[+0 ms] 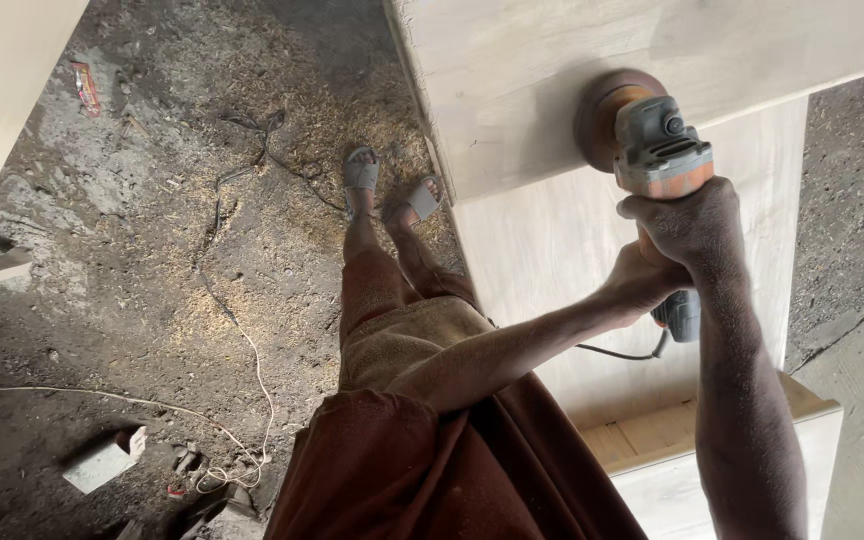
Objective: The person uses an angle grinder with a sanding disc to smooth the surface of a large wooden board. They move the tool across the board's surface and edges, generating sawdust, and briefly wipe the surface with their hand.
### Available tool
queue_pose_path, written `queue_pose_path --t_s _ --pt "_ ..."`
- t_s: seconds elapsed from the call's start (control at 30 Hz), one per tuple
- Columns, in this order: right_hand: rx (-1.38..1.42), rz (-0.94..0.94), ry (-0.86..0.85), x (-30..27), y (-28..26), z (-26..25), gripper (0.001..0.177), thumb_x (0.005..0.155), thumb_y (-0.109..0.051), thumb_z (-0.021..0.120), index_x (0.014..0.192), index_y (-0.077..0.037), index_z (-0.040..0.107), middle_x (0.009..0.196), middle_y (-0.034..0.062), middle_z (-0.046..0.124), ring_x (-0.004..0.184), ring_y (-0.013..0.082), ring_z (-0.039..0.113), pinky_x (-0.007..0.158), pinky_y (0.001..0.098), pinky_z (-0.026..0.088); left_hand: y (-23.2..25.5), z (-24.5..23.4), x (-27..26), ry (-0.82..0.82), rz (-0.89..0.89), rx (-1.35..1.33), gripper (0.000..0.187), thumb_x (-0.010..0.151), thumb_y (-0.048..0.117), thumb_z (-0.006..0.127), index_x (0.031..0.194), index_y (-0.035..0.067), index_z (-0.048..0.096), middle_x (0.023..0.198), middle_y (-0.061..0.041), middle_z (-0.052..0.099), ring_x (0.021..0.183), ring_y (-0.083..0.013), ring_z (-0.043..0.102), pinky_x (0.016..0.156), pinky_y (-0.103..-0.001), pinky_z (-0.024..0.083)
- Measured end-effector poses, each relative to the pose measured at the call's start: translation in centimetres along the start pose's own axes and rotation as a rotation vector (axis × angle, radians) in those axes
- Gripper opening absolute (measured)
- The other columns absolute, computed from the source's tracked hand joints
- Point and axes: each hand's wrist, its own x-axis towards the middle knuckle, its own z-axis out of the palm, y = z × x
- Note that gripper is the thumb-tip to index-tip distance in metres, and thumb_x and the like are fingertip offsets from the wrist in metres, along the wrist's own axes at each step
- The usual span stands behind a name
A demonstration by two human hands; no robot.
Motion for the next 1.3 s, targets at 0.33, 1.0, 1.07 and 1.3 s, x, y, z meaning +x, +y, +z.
queue_pose_path --t_s 0.33,1.0,1.07,1.3 --pt "-0.109 0.058 -0.078 -1.0 -3.3 2.3 0.037 0.072 -0.02 0.084 0.098 0.002 0.069 0.085 0.0165 0.075 0.077 0.0242 0.076 0.068 0.0387 0.066 1.3 -2.8 -2.5 0.003 -0.011 0.094 0.045 0.079 0.024 0.086 0.104 -0.006 0.063 0.088 -0.015 0.072 0.076 -0.0221 0.073 0.063 -0.039 0.063" --pt "-0.219 -0.013 -0.135 -1.7 -4.9 2.3 0.042 0.068 -0.029 0.087 0.095 0.0 0.072 0.081 0.0164 0.076 0.078 0.0275 0.078 0.076 0.0409 0.065 2.0 -2.3 -3.4 0.016 0.254 -0.185 0.039 0.079 0.014 0.087 0.108 0.006 0.061 0.097 -0.003 0.068 0.086 -0.0115 0.066 0.074 -0.032 0.057" --pt "-0.217 0.005 -0.127 -0.5 -3.5 1.1 0.041 0.068 -0.028 0.087 0.094 0.0 0.072 0.08 0.0165 0.076 0.077 0.0272 0.078 0.075 0.0408 0.065 1.5 -1.2 -1.9 0.025 0.235 -0.178 0.038 0.079 0.013 0.087 0.108 0.006 0.062 0.098 -0.002 0.069 0.088 -0.0098 0.066 0.075 -0.031 0.058" --pt "-0.175 0.053 -0.104 4.0 1.4 -3.4 0.041 0.069 -0.028 0.086 0.096 -0.001 0.072 0.079 0.0155 0.076 0.076 0.0246 0.078 0.074 0.0393 0.067 -1.0 2.4 4.1 -0.019 0.059 -0.179 0.032 0.081 0.014 0.086 0.103 0.005 0.065 0.091 -0.004 0.071 0.081 -0.0101 0.067 0.072 -0.032 0.059"
